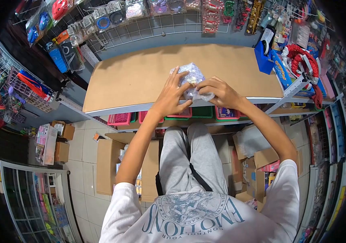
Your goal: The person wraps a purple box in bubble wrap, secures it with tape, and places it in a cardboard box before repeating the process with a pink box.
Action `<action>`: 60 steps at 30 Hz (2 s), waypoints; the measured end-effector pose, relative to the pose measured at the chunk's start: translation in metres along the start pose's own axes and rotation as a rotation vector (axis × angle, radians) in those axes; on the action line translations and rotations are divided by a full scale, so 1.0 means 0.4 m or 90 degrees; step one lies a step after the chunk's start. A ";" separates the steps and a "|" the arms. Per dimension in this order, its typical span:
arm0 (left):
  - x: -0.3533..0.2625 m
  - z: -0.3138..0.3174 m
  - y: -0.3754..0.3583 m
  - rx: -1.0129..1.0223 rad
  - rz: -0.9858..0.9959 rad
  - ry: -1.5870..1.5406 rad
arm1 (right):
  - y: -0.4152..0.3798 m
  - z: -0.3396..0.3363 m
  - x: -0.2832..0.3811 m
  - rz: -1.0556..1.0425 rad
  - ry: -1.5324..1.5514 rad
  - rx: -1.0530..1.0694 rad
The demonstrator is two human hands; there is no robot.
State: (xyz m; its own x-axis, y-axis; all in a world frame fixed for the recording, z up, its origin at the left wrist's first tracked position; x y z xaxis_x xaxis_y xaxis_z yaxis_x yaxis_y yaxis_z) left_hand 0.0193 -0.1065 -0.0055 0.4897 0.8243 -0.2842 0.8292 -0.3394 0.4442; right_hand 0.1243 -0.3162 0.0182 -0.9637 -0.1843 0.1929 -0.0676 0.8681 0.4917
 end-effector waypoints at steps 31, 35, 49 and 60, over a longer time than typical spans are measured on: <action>-0.024 0.074 0.009 -0.113 -0.039 0.113 | -0.116 -0.044 0.022 0.288 0.175 -0.125; -0.024 0.074 0.008 -0.123 -0.038 0.104 | -0.078 -0.034 0.060 0.183 0.085 -0.188; -0.037 0.059 0.009 -0.138 -0.035 0.090 | -0.070 0.012 0.016 0.279 0.208 -0.219; -0.039 0.083 0.027 -0.199 -0.085 0.013 | -0.048 0.069 -0.038 0.370 0.287 -0.321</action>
State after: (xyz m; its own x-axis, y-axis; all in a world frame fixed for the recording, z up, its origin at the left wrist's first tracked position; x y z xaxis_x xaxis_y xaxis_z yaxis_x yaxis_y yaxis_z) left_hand 0.0296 -0.1380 -0.0244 0.3737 0.8625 -0.3412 0.7612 -0.0750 0.6441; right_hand 0.1330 -0.3172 -0.0176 -0.6096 -0.0344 0.7919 0.6248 0.5941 0.5067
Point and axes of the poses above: each hand's wrist, its own y-axis towards the middle knuckle, its own z-axis out of the palm, x = y × z, the point moved 2 cm from there along y, towards the middle knuckle, and after that the axes turned 8 degrees about x, right-handed, at the moved point
